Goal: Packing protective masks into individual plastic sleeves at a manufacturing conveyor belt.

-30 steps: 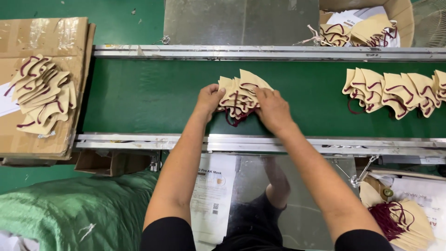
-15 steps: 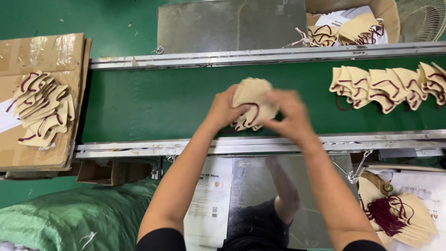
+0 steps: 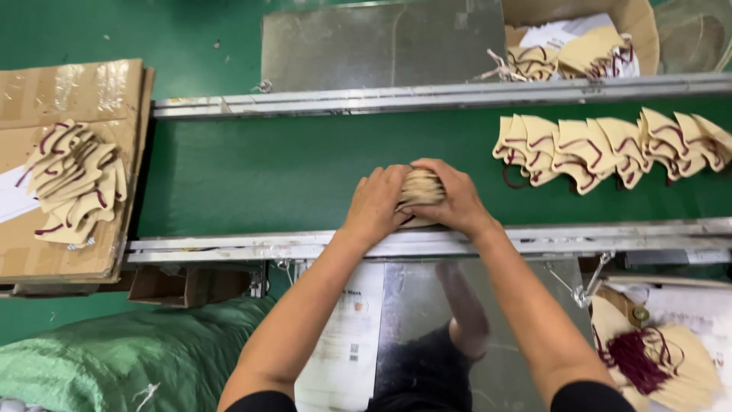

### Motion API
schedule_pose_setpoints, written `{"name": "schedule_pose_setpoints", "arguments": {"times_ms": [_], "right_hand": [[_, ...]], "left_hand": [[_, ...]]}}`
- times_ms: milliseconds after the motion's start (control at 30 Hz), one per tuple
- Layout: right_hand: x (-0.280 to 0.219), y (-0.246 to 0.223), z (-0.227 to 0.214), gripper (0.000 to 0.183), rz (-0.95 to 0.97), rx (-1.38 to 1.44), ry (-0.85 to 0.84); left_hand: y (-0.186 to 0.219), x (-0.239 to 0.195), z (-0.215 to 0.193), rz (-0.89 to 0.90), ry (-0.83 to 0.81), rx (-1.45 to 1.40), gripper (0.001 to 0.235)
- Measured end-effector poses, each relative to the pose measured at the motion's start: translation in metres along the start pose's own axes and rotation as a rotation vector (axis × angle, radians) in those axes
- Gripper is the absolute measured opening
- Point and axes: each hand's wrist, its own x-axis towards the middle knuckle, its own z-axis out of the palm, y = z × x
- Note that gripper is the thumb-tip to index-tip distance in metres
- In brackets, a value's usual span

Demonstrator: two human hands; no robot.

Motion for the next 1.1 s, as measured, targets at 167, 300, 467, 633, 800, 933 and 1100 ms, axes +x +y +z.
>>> {"name": "schedule_pose_setpoints", "arguments": {"times_ms": [167, 300, 467, 633, 800, 933, 1100], "right_hand": [[0.011, -0.005, 0.012, 0.098, -0.096, 0.014, 0.003], [0.015, -0.016, 0.050, 0.095, -0.022, 0.226, 0.218], [0.018, -0.027, 0.032, 0.081, 0.006, 0.093, 0.085], [-0.039, -0.031, -0.040, 0.037, 0.371, 0.443, 0.098], [-0.091, -0.022, -0.061, 0.026, 0.292, -0.041, 0.115], [-0.140, -0.063, -0.087, 0.034, 0.184, 1.105, 0.093], [-0.170, -0.011, -0.032, 0.027, 0.037, 0.037, 0.098]], "left_hand": [[-0.004, 0.002, -0.016, -0.001, 0.048, 0.124, 0.112], [-0.014, 0.002, -0.009, 0.121, 0.180, 0.091, 0.106], [-0.033, -0.008, -0.010, -0.018, -0.050, -0.047, 0.093], [0.024, -0.040, -0.060, 0.122, 0.227, -0.876, 0.083], [0.003, -0.098, -0.007, -0.232, 0.416, -0.784, 0.040], [0.006, -0.141, 0.039, -0.263, 0.392, -0.759, 0.025], [0.052, -0.167, 0.030, -0.221, 0.396, -0.833, 0.022]]}}
